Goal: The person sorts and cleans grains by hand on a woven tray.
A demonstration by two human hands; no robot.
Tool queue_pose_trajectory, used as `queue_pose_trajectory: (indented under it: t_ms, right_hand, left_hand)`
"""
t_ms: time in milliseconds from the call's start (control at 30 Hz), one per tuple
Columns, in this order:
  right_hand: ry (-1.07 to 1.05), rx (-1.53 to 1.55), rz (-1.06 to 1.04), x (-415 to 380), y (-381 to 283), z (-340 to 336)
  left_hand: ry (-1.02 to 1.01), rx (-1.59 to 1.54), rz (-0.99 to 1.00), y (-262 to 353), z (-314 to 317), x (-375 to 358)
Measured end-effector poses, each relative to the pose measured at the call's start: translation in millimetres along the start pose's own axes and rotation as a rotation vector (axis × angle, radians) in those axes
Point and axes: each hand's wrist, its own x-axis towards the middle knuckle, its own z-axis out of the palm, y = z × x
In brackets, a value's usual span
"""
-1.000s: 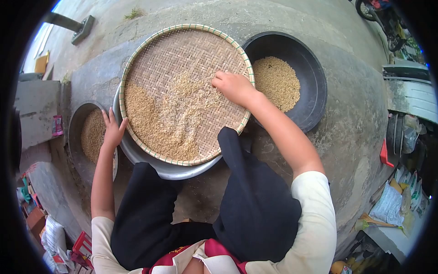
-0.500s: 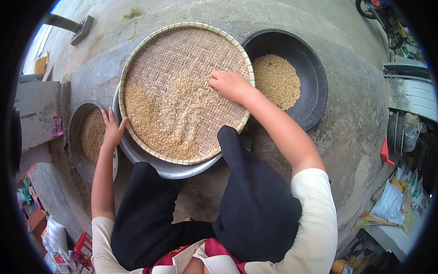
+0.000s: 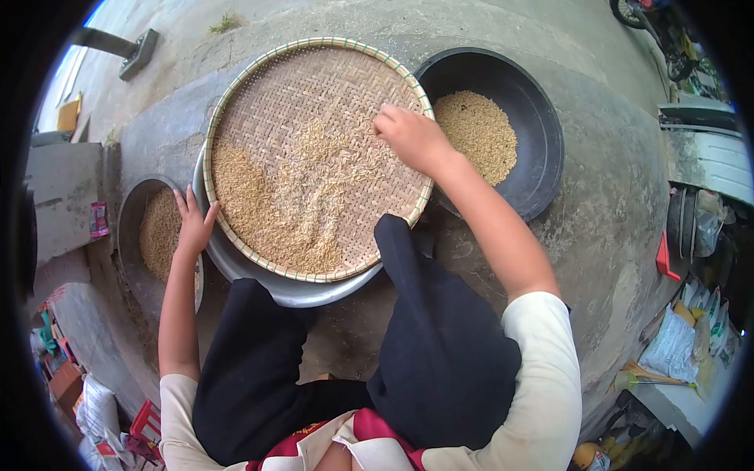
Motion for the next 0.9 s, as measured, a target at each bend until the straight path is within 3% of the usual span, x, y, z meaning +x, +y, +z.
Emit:
queue_pose_trajectory:
  t_ms: [100, 200, 267, 400, 467, 500, 567, 667, 900]
  right_hand:
    - [0.233, 0.061, 0.295, -22.7, 18.6, -36.8]
    - [0.250, -0.003, 0.469, -59.4, 54.5, -47.0]
    - [-0.065, -0.170, 0.547, -79.9, 74.5, -40.2]
    - [0.006, -0.100, 0.544, -76.9, 68.1, -36.1]
    - [0.213, -0.001, 0.481, -66.3, 57.0, -32.1]
    - [0.214, 0.003, 0.485, -59.2, 45.9, -32.4]
    - [0.189, 0.215, 0.466, -44.4, 19.9, -32.5]
    - [0.048, 0.210, 0.318, -30.7, -0.9, -13.2]
    - [-0.066, 0.192, 0.247, -12.4, -10.7, 25.7]
  left_hand:
    - [-0.009, 0.004, -0.012, 2.9, -2.0, -1.0]
    - [0.002, 0.011, -0.002, -1.1, 0.8, -0.6]
    - [0.011, 0.015, 0.012, -2.9, 2.0, 0.2]
    - [0.016, 0.011, 0.006, -3.0, 4.3, 1.4]
    - [0.020, 0.022, 0.011, -3.7, 3.8, 0.9]
    - [0.013, 0.015, 0.004, -2.8, 3.2, 0.6]
    - [0.007, 0.006, -0.003, -2.3, 2.3, 1.1]
    - [0.010, 0.007, 0.000, -1.9, 3.2, 0.7]
    - [0.026, 0.026, 0.015, -4.8, 4.1, 1.3]
